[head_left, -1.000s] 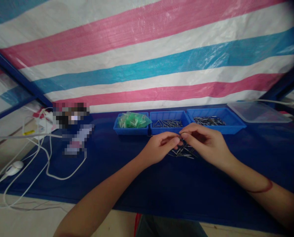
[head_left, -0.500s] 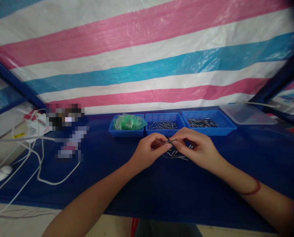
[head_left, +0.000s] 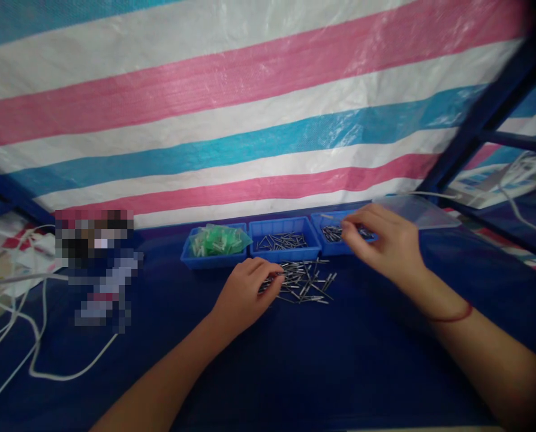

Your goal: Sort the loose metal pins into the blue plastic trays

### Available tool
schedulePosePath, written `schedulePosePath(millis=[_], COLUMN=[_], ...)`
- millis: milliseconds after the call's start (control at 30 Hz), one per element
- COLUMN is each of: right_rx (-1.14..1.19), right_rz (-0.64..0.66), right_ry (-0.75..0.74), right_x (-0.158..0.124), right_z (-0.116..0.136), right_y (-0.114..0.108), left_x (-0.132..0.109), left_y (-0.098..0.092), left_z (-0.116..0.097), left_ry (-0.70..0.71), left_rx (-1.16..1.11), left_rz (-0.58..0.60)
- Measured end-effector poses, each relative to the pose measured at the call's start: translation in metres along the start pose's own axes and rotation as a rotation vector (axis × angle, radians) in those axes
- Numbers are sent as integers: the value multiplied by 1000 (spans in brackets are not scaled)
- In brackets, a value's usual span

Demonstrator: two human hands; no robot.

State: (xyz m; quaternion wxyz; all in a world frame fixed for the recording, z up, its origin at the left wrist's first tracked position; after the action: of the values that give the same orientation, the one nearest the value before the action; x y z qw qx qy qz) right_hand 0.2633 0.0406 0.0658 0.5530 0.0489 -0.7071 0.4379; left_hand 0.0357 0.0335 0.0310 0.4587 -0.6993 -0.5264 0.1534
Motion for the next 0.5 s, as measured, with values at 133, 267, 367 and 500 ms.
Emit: schedulePosePath(millis=[133, 267, 367, 500], right_rx=[-292, -423, -459, -352], right_rz=[76, 276, 336, 276], right_ry=[213, 242, 234, 149], right_x=[-14, -35, -41, -27], right_z=[-49, -79, -84, -56], right_y=[-11, -3, 2, 13], left_x=[-4, -7, -8, -13], left_y=[9, 14, 16, 20], left_z=[-4, -6, -6, -3], left_ry=[100, 103, 105, 129], left_rx=[162, 226, 279, 326], left_rz=[72, 103, 129, 166])
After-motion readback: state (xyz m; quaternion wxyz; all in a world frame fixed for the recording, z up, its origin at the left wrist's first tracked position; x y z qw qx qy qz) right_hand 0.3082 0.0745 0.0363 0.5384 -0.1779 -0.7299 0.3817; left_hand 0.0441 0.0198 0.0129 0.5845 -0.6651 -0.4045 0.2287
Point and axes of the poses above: each hand's wrist, its own x-axis towards the middle knuckle, its own y-axis out of the palm, z = x × y, the point moved 5 cm from there along x, towards the middle knuckle, and after that the axes turned 15 degrees about -y, right-handed, at the moved point
